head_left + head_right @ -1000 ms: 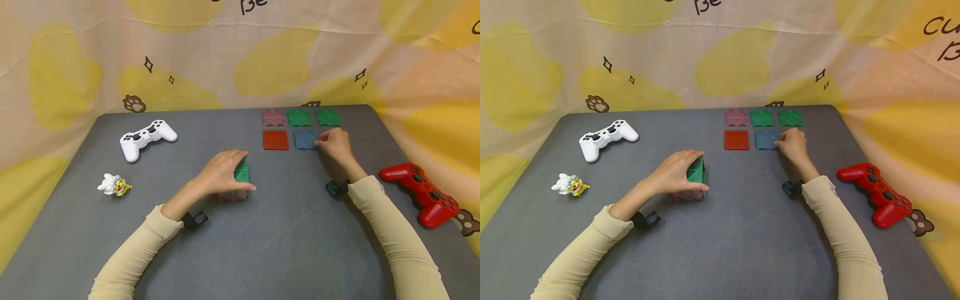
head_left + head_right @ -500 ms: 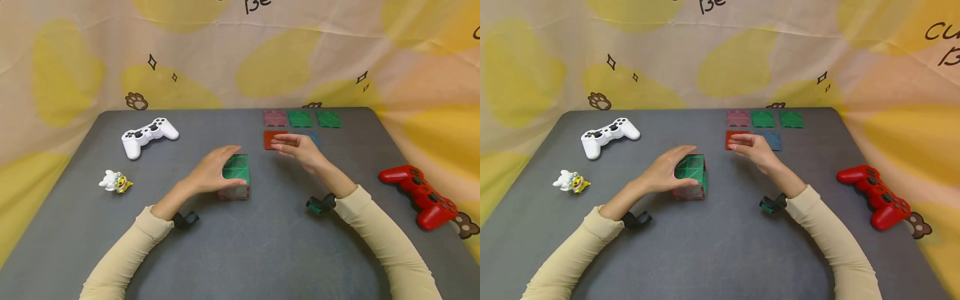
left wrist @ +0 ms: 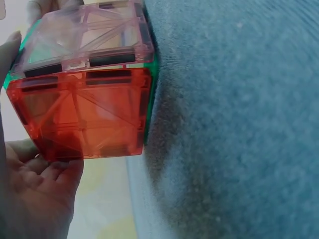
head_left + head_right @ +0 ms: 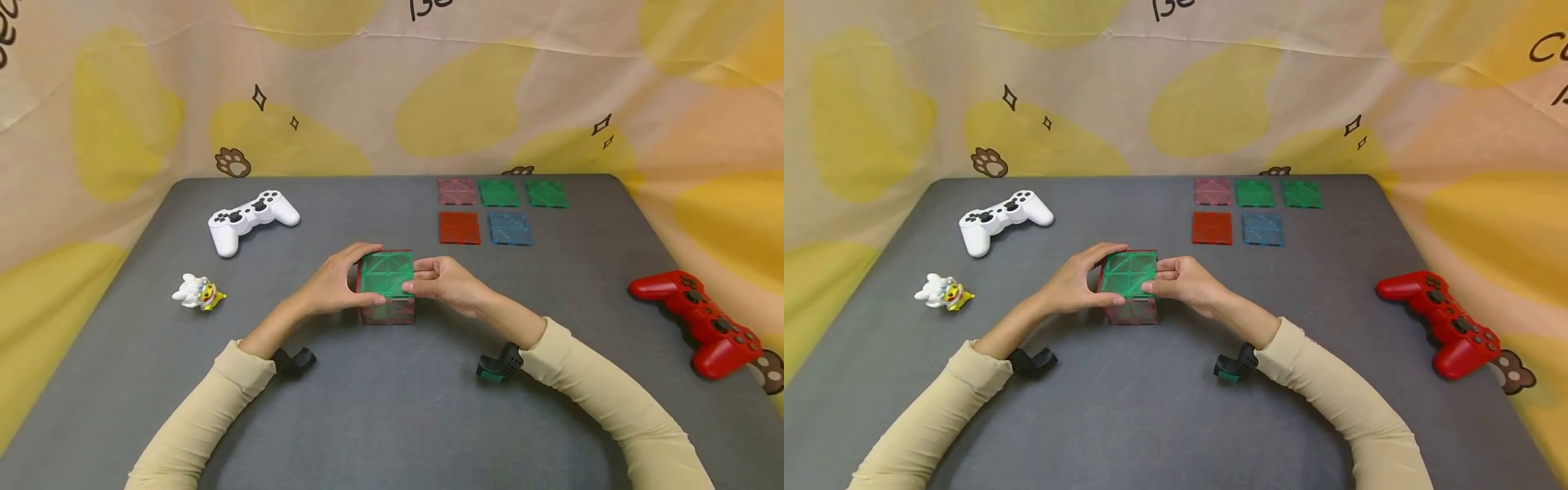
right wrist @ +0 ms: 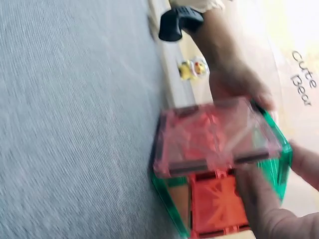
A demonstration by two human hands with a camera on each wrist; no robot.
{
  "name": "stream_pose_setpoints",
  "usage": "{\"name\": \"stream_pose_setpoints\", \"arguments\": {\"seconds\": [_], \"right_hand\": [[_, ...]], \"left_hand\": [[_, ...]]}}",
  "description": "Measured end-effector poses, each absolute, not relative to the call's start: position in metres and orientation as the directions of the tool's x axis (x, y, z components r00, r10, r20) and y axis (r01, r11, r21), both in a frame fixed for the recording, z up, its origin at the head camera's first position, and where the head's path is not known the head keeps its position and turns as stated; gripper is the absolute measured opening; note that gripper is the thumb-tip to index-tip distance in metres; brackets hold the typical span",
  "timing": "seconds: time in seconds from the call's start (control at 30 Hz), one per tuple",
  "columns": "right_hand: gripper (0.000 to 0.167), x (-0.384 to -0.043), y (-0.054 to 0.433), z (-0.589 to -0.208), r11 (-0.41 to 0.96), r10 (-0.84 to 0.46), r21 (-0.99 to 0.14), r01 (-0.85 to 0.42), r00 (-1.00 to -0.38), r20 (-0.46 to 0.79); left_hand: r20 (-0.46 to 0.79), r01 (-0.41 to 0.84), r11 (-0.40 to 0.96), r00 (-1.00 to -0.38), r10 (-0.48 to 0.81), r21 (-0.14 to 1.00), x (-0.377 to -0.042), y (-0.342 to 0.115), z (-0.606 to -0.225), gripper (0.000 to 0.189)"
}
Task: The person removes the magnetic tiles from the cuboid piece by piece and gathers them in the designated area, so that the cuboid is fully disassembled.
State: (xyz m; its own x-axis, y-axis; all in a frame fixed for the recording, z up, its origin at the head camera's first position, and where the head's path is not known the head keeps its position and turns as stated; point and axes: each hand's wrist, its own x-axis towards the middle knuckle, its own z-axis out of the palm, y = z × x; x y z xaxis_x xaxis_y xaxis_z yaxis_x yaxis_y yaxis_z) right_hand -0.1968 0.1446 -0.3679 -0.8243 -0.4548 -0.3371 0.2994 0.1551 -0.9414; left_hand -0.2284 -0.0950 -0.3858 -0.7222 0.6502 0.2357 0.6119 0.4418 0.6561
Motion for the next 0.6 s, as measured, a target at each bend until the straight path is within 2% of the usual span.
{"name": "stream_pose_setpoints", "arguments": {"seconds": [0.4,0.6], "right_hand": [[0.064,-0.1952,0.1401,-0.3719,0.121,-0.402,-0.944,0.306,-0.854,-0.329],[0.062,-0.1918,0.1393,-0.3737,0.116,-0.379,-0.960,0.256,-0.882,-0.281]], "left_hand": [[0.264,0.625,0.435,-0.720,0.642,0.648,-0.2299,-0.0949,-0.3912,0.085],[0.246,0.583,0.413,-0.739,0.627,0.700,-0.2297,-0.0928,-0.3924,0.086]]}}
